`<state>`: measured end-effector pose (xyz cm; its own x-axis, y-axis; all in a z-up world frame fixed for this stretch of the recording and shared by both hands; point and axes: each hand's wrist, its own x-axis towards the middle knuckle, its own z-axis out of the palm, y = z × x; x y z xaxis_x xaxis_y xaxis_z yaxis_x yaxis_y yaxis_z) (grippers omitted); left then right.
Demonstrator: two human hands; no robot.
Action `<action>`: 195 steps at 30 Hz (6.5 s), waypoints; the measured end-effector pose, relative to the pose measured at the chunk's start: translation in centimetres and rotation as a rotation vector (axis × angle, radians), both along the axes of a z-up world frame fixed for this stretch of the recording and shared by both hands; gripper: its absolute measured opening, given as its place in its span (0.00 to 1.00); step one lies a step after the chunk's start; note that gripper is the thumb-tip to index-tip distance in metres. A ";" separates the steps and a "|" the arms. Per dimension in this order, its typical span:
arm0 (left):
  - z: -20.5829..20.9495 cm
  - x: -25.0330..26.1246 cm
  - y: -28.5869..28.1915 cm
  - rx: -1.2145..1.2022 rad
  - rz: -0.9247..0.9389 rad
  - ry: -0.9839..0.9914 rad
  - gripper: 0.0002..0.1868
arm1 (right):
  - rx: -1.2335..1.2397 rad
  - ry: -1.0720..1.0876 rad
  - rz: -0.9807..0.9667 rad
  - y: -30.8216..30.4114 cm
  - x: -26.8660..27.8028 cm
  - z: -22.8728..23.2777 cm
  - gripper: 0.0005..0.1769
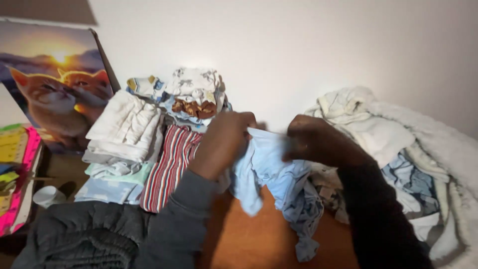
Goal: Folding baby clothes and stacking them neatly on a desk.
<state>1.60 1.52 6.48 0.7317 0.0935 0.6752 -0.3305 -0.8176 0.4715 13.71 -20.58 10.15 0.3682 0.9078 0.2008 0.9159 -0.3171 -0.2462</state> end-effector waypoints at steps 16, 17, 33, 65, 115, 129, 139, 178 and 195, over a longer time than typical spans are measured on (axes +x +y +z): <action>7.1 -1.0 3.8 0.255 -0.092 0.223 0.14 | 0.267 -0.313 0.073 -2.4 1.5 2.7 0.15; 7.0 -0.8 3.9 0.193 -0.094 0.199 0.17 | 0.238 -0.105 -0.156 -2.1 0.8 3.1 0.14; 4.5 0.2 6.5 -0.152 -0.161 0.219 0.12 | 0.079 0.294 -0.339 -2.5 0.8 3.1 0.19; -8.5 1.7 5.3 0.437 -0.485 0.968 0.23 | -0.363 0.539 0.011 -0.8 3.7 -10.3 0.27; -15.2 0.3 -2.0 0.244 0.435 0.401 0.08 | -0.462 0.037 -0.308 -1.0 4.4 -13.3 0.55; -12.1 -1.0 1.5 -0.101 0.382 0.265 0.16 | -0.290 -0.177 -0.335 -3.4 3.5 -10.2 0.10; -10.2 -3.6 2.2 -0.250 0.179 0.117 0.07 | 0.308 1.042 0.146 7.2 -2.6 -14.9 0.21; -16.7 -5.5 -3.0 0.026 0.115 0.159 0.07 | 0.035 0.232 -0.090 -1.7 -1.6 -17.9 0.24; -17.1 -2.5 -13.7 0.163 -0.041 0.081 0.17 | 0.043 -0.284 -0.660 -5.4 -3.3 -12.3 0.11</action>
